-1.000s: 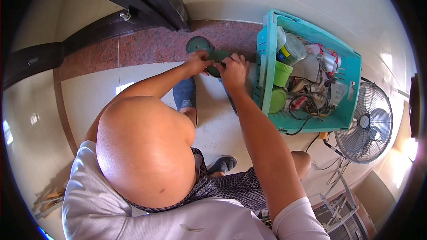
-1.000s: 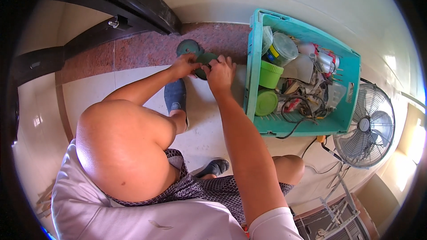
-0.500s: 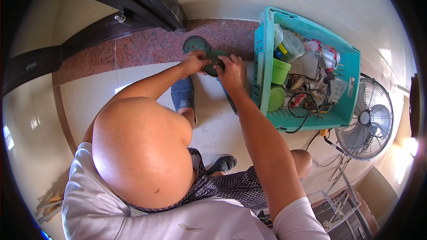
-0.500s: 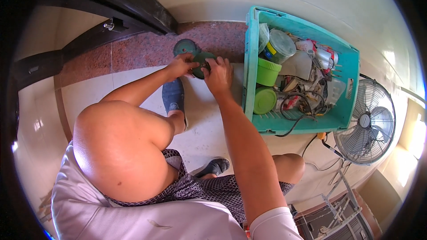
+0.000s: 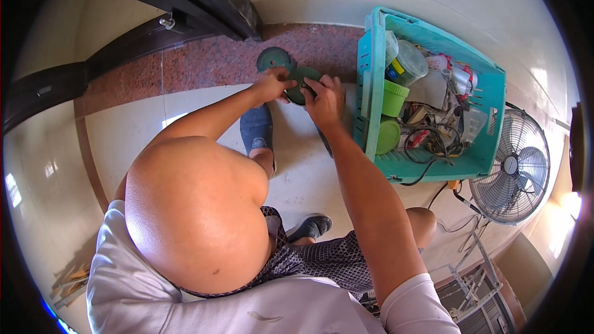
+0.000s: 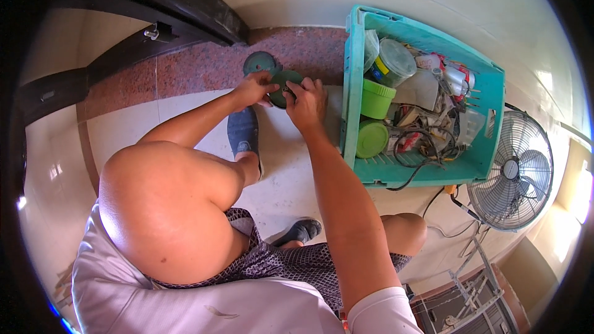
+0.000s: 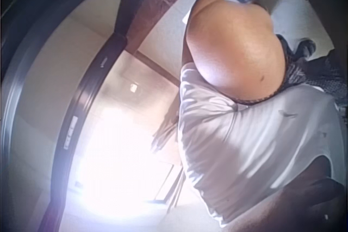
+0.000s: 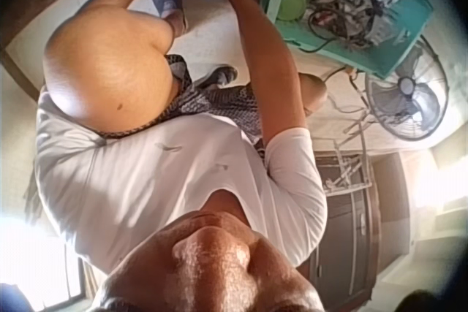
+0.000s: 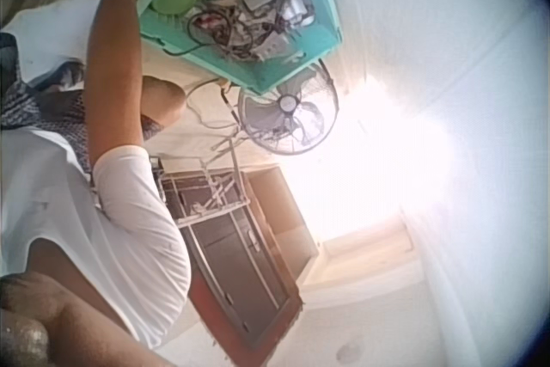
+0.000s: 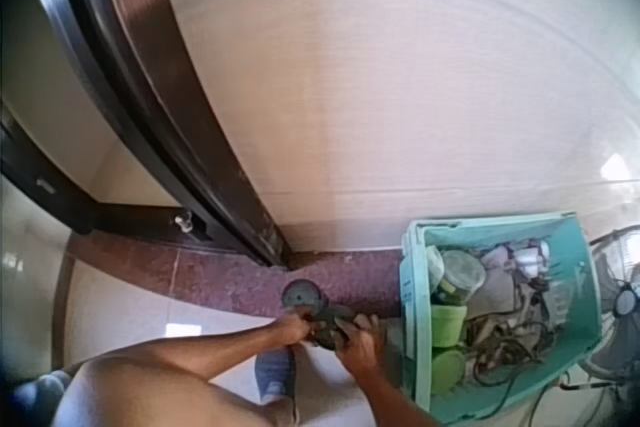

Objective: The person measures a door frame with a tape measure, then picks up an angle grinder from a crate and installs a grinding disc onto the tool.

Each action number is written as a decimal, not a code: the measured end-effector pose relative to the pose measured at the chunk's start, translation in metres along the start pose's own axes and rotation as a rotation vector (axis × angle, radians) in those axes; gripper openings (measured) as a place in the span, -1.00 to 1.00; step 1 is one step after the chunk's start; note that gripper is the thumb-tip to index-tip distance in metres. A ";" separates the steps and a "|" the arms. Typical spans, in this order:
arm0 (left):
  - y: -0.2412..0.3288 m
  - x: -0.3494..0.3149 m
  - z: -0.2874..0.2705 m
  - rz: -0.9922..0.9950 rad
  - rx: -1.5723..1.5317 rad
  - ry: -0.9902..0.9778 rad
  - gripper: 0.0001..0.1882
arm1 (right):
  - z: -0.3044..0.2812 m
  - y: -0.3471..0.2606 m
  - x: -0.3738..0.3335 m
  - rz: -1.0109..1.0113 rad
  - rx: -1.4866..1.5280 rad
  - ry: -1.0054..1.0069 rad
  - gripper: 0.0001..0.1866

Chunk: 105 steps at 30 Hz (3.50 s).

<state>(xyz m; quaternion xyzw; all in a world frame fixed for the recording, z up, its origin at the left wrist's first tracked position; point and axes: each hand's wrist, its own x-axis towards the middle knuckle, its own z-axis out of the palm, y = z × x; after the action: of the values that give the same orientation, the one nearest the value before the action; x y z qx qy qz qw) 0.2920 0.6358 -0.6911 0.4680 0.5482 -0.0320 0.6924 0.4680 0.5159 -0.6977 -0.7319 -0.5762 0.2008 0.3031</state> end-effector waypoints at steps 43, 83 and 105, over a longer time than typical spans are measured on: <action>0.347 -0.262 0.081 0.291 0.272 -0.269 -0.32 | -0.306 -0.118 -0.060 0.281 1.845 -0.573 0.19; 0.224 -0.390 0.174 0.427 0.705 0.087 -0.39 | -0.319 -0.140 -0.162 0.263 1.230 -0.177 -0.02; 0.147 -0.267 -0.050 0.164 1.127 -0.097 -0.57 | -0.006 0.022 -0.127 0.834 0.248 -0.385 0.46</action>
<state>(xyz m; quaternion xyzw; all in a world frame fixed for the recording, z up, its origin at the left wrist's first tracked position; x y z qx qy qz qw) 0.2319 0.6275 -0.3883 0.8041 0.3760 -0.2869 0.3603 0.4547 0.3884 -0.7150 -0.8087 -0.2507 0.5044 0.1694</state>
